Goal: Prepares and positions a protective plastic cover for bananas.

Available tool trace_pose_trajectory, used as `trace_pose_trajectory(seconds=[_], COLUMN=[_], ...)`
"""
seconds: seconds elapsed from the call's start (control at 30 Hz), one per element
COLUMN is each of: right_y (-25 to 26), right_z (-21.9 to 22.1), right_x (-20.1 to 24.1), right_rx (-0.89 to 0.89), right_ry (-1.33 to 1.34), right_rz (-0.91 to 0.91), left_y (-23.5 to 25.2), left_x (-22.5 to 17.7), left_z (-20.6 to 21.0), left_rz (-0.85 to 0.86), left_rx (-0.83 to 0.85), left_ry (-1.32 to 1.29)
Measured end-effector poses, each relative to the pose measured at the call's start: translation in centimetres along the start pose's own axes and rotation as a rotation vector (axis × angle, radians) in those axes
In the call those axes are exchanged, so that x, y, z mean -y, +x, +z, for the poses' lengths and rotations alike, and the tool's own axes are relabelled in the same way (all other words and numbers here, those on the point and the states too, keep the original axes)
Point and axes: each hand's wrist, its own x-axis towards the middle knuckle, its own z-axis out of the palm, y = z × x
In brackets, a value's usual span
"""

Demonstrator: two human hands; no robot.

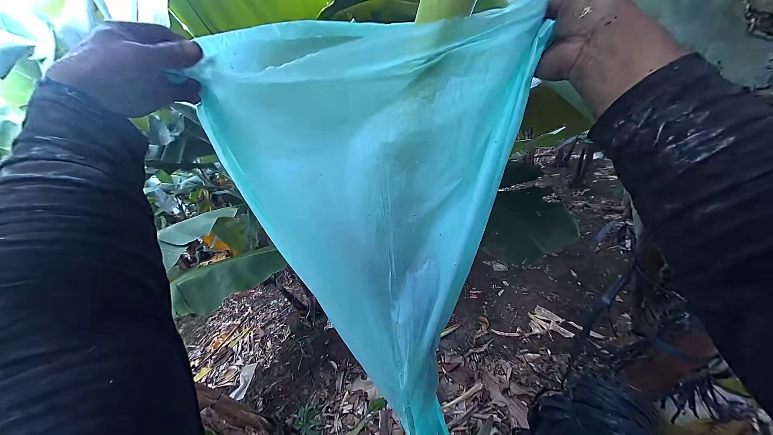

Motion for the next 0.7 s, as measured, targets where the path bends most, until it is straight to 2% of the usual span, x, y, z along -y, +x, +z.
trace_pose_trajectory(seconds=[0.1,0.17,0.23,0.27,0.33,0.4,0.5,0.6,0.7], right_y=[-1.6,-2.2,-2.7,-2.9,-3.4,-3.7,-4.0,-2.9,-0.9], right_z=[-0.1,-0.6,-1.3,-1.4,-1.4,-1.0,-0.2,1.5,3.0], right_x=[0.2,0.9,1.5,1.6,1.4,0.9,-0.2,-1.0,2.3], right_rx=[0.029,0.221,0.451,0.491,0.462,0.435,0.328,0.071,-0.167], right_ry=[0.066,0.052,-0.22,-0.408,-0.702,-0.748,-0.467,-0.181,-0.061], right_rz=[0.043,0.06,0.038,0.012,-0.018,-0.011,-0.017,-0.082,-0.188], left_y=[2.2,2.2,2.8,3.9,5.1,5.4,6.5,8.8,8.8], left_x=[0.8,0.2,0.5,1.1,0.9,-0.8,-4.0,-7.7,-14.9], left_z=[0.3,0.3,0.6,0.8,1.9,3.4,6.5,9.0,8.2], left_rz=[0.122,0.085,0.065,0.06,0.06,0.06,0.053,0.11,0.095], left_rx=[-0.039,-0.06,-0.038,-0.034,-0.04,-0.045,-0.02,-0.019,-0.213], left_ry=[0.068,0.004,-0.133,-0.212,-0.275,-0.254,-0.153,-0.062,-0.149])
